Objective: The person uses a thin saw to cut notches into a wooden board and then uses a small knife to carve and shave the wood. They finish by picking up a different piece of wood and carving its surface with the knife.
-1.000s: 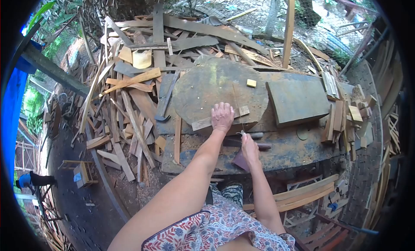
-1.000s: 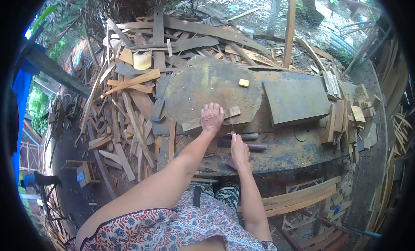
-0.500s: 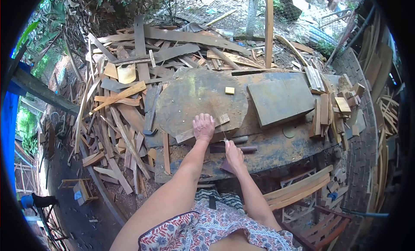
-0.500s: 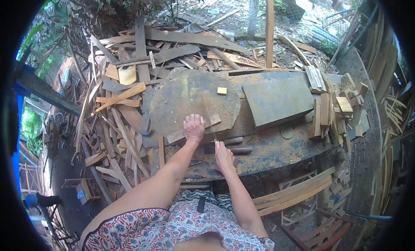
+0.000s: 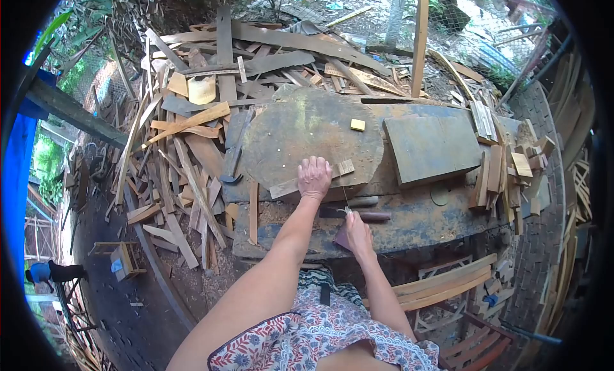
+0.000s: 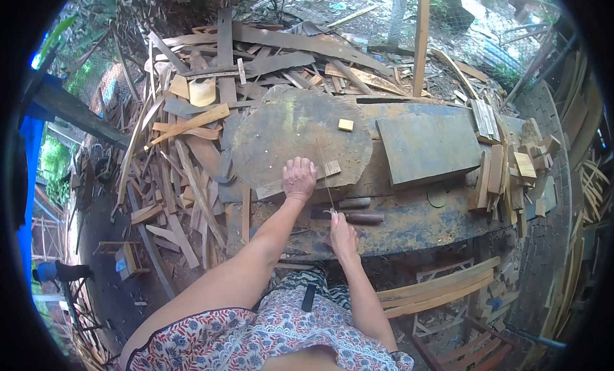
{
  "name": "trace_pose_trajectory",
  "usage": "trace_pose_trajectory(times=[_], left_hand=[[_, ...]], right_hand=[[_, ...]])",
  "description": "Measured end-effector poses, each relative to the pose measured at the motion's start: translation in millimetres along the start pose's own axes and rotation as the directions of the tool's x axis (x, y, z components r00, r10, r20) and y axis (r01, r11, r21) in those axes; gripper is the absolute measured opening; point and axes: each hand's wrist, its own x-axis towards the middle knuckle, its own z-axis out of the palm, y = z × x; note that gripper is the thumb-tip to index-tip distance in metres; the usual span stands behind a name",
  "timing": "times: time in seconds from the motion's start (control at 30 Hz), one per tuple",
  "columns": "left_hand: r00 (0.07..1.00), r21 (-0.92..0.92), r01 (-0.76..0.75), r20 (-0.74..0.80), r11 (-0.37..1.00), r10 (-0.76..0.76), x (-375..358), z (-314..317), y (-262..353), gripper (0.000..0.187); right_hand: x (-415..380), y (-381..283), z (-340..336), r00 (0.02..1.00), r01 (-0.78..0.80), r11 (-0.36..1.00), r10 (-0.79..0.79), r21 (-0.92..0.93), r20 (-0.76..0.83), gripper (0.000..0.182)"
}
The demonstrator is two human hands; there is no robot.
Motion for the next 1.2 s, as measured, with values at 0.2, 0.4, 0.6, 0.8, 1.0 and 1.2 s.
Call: trace_pose_trajectory(times=[0.2, 0.4, 0.6, 0.8, 1.0, 1.2], left_hand=[[1.0, 0.013, 0.0, 0.011, 1.0, 0.0, -1.0, 1.6, 1.2, 0.016], [1.0, 0.015, 0.002, 0.014, 1.0, -0.002, -0.9, 0.8, 1.6, 0.016], [1.0, 0.03, -0.008, 0.006, 1.0, 0.007, -1.5, 2.7, 1.0, 0.016], [1.0, -0.001, 0.008, 0.026, 1.0, -0.008, -0.9, 1.3, 1.5, 0.016], [1.0, -0.01, 0.001, 0.02, 1.0, -0.001, -1.1, 1.8, 0.8, 0.016], [1.0, 0.006, 0.003, 0.017, 1.0, -0.003, -0.1, 0.5, 2.0, 0.016]], right_hand=[[4.4, -10.0, -11.2, 0.999, -0.013, 1.0, 0.012, 0.007, 0.033, 0.041], [4.6, -6.5, -4.6, 1.0, -0.011, 1.0, 0.011, 0.002, 0.021, 0.042], [-0.6, -3.6, -8.0, 0.999, -0.006, 1.0, 0.007, -0.025, 0.036, 0.041], [20.1, -6.1, -6.2, 0.998, 0.063, 0.998, -0.063, -0.022, 0.007, 0.041], [-11.7, 6.9, -8.0, 0.998, -0.016, 0.999, 0.013, 0.041, 0.065, 0.043], [18.7, -11.4, -14.1, 0.999, 0.034, 0.999, -0.034, -0.017, 0.014, 0.041]])
